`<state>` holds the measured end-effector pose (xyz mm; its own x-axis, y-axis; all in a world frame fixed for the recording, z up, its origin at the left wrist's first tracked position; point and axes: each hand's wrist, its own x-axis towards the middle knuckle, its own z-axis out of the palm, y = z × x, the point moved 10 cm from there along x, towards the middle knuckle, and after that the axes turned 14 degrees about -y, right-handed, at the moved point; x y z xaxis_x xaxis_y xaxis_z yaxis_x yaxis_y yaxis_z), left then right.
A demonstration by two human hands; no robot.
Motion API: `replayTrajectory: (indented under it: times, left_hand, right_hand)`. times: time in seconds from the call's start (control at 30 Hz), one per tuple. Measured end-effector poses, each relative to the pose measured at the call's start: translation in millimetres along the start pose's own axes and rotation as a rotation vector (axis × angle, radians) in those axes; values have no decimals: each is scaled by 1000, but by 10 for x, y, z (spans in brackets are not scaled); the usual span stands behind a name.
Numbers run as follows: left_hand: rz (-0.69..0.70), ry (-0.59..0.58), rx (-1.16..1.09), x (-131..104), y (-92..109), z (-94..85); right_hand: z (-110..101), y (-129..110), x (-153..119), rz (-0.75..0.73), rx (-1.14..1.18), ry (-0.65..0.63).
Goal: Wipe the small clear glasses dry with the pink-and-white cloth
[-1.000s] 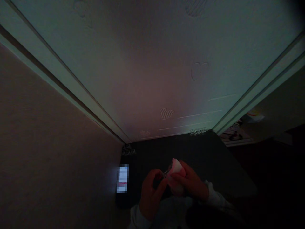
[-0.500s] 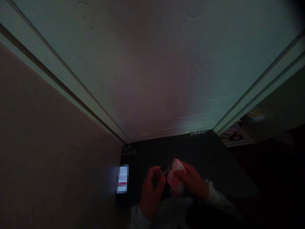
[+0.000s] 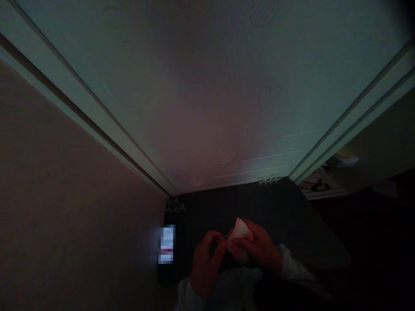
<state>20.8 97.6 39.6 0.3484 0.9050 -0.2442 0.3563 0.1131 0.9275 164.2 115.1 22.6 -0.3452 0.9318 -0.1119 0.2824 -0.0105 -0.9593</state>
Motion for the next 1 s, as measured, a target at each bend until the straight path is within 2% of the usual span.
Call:
replayTrajectory:
  times: [0.27,0.47,0.6,0.77,0.9,1.0]
  left_hand:
    - [-4,-62,-167,28,-64,86]
    - [-30,-120,-241,60,-141,137]
    - [-69,-97,-222,66,-178,133]
    - [-55,52,-270,8,-218,16]
    - [-4,-12,-258,0,-212,74]
    - [-27,-17,-239,1,-245,82]
  right_hand:
    - [8,-40,-26,-123,-55,-19]
    - [89,-300,-48,-309,-269,-43]
    - [100,-252,-32,-255,-262,-50]
    - [63,-94,-27,-151,-157,-24]
    - [27,-45,-24,-130,-19,-8]
    - [-4,-62,-29,-147,13,11]
